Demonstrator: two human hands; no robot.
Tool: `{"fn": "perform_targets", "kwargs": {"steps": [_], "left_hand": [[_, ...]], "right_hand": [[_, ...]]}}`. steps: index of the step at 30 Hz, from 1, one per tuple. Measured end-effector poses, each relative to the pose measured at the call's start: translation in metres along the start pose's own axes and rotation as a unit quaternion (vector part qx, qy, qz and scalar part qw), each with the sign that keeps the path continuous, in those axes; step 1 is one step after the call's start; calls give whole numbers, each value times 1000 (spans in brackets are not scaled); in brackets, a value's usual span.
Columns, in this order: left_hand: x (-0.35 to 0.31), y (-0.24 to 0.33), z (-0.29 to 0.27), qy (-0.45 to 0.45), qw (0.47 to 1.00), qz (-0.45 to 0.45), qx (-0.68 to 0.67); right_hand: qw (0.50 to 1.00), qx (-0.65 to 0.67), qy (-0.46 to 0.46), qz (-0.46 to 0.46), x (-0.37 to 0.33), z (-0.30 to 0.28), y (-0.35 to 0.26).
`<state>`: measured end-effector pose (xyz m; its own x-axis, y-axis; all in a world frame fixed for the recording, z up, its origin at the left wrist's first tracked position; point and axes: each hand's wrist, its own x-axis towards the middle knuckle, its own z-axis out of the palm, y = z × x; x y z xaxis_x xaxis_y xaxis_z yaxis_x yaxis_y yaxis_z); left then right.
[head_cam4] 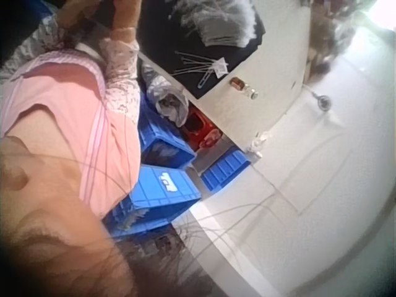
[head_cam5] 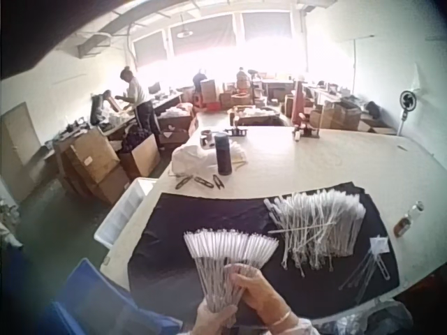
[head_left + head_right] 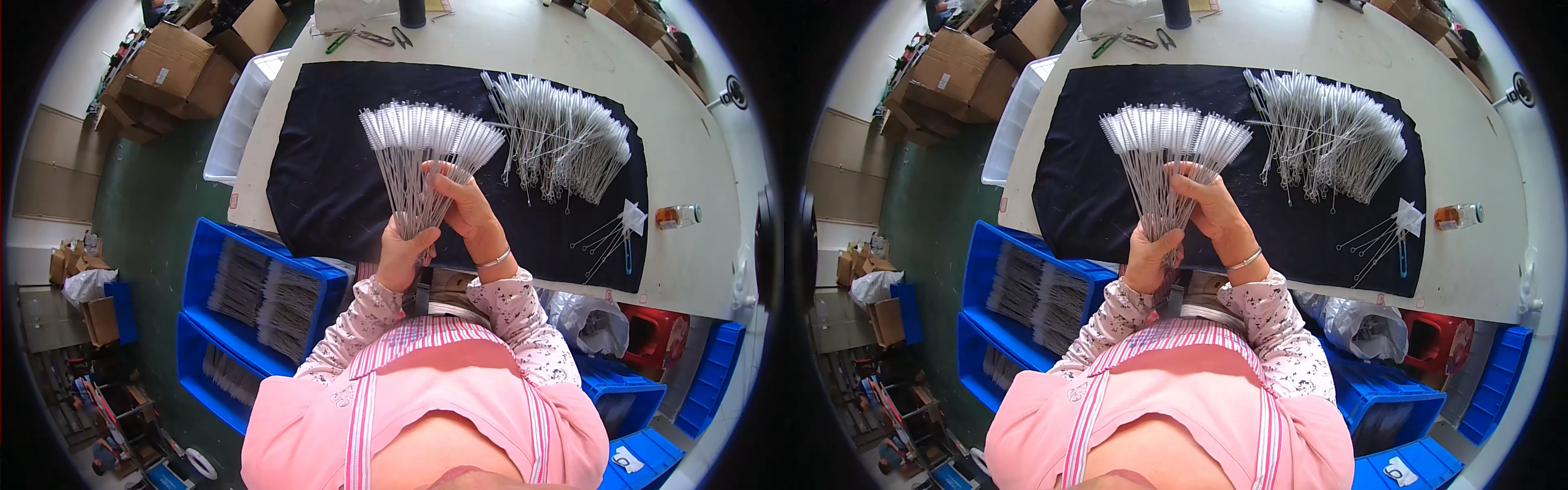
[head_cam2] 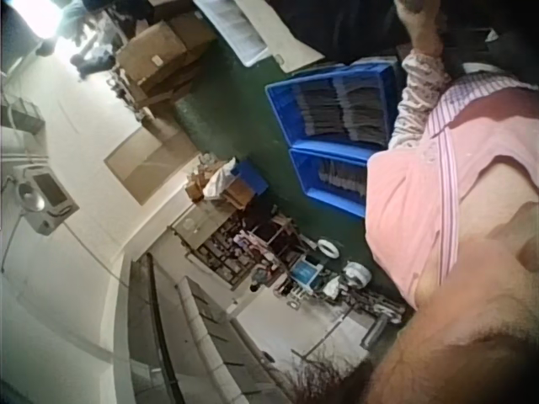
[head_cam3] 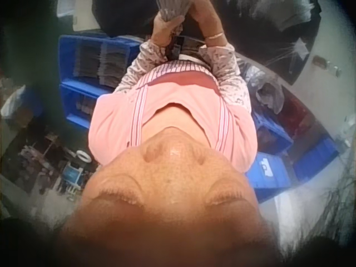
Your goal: The person gathers bundles of white plastic-coated wire ties from a table, separates them into smaller groups, and places them into blue bins. The person repeats this process, organizing the ties into neat stacks within the bins.
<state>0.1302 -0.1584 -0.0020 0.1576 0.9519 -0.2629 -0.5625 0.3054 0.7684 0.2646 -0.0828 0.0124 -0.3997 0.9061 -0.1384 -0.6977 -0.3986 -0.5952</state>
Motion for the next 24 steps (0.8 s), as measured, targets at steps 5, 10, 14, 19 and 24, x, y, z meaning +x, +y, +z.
{"fn": "perform_targets", "kwargs": {"steps": [5, 10, 14, 19, 24], "left_hand": [[1, 1, 6, 48, 996, 37, 72], [1, -8, 1, 75, 991, 56, 100], [2, -9, 1, 84, 985, 89, 124], [1, -9, 7, 86, 978, 92, 165], [-1, 0, 4, -15, 972, -56, 228]], "right_hand": [[999, 45, 4, -28, -1, -9, 6], [995, 93, -21, -43, 2, -35, 17], [994, 96, 31, -42, -3, -14, 12], [989, 43, 121, -78, -7, 1, 12], [992, 125, 21, 12, -12, 10, 18]]}}
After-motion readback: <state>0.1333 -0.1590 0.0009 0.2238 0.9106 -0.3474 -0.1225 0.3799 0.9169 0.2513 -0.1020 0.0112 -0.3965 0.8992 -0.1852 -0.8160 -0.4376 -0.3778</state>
